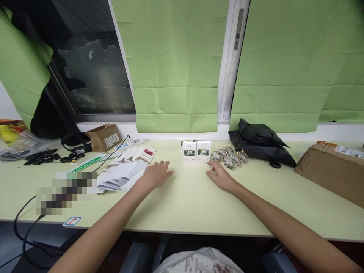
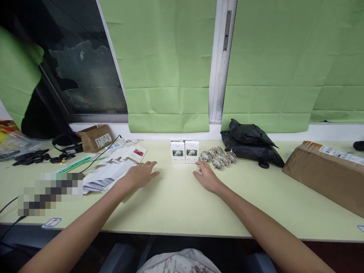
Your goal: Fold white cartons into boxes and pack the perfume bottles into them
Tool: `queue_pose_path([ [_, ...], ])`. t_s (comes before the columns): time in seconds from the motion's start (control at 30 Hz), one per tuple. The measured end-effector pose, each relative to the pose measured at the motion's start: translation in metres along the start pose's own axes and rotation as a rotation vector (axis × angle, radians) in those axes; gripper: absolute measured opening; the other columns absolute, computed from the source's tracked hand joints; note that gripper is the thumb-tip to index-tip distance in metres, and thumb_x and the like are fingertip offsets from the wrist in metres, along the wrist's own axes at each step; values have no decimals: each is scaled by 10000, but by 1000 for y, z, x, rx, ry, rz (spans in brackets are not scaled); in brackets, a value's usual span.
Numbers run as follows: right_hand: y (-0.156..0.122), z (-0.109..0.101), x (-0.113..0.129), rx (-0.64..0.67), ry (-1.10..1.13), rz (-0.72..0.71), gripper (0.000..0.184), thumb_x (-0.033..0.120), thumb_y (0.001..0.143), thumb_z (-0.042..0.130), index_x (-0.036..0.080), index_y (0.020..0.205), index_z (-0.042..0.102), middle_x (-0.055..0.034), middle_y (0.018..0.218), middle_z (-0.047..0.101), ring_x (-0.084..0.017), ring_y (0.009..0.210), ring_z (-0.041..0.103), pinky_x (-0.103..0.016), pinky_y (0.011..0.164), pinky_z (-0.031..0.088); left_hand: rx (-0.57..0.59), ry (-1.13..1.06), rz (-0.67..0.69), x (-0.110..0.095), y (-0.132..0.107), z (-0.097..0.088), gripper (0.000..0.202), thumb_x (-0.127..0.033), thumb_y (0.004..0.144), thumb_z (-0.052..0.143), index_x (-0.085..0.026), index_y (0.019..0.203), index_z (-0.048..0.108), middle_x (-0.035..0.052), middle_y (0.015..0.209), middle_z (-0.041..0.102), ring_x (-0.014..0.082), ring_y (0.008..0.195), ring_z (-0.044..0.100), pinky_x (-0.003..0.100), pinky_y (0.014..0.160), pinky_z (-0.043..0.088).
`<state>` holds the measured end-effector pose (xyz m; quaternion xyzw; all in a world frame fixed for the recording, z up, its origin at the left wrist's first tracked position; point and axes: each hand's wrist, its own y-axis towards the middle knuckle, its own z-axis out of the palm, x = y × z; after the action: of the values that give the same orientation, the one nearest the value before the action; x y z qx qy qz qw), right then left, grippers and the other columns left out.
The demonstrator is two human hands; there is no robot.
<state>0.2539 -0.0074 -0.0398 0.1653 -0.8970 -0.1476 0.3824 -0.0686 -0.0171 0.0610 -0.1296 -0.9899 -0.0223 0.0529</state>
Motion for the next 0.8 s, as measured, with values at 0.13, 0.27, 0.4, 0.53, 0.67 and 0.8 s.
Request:
queue_pose_path([
  [0.13,0,1,-1,16,-16,6,431,415,982,549,208,1358,512,-118,1331,556,-229,1051,620,-405,966,511,-198,218,-192,17,-43,-1,486,-435,1039,399,-70,1271,620,277,1166,674,433,1047,669,498,805,524],
  [0.27,0,0,0,34,-34,7,434,418,988,548,215,1369,511,-118,1339,559,-229,1052,621,-414,993,504,-119,228,-167,22,-79,14,543,-481,1050,356,-49,1041,686,257,963,704,415,898,703,501,786,521],
  [0.4,0,0,2,38,-40,5,441,410,989,546,205,1377,509,-120,1337,559,-230,1056,614,-419,1001,502,-92,148,-76,0,-98,24,465,-478,1044,409,-101,1107,674,221,1032,718,394,956,710,492,850,521],
  [0.53,1,1,1,36,-37,-20,418,400,982,558,206,1352,532,-117,1318,583,-229,1054,609,-417,1008,495,-82,-121,228,-30,-91,22,430,-484,1031,477,-211,1347,581,165,1372,640,347,1189,648,461,954,517],
  [0.67,0,1,4,22,5,-23,368,387,969,574,216,1295,578,-103,1295,617,-227,1037,602,-412,971,500,-54,-345,543,-50,-59,12,508,-531,1023,495,-280,1464,510,107,1441,618,310,1277,606,434,1042,484],
  [0.8,0,-3,11,37,146,-2,312,436,985,556,214,1180,657,-80,1198,673,-221,975,618,-382,887,507,-32,-546,644,-62,-18,6,554,-592,963,574,-296,1431,583,107,1318,702,325,1200,660,408,983,507],
])
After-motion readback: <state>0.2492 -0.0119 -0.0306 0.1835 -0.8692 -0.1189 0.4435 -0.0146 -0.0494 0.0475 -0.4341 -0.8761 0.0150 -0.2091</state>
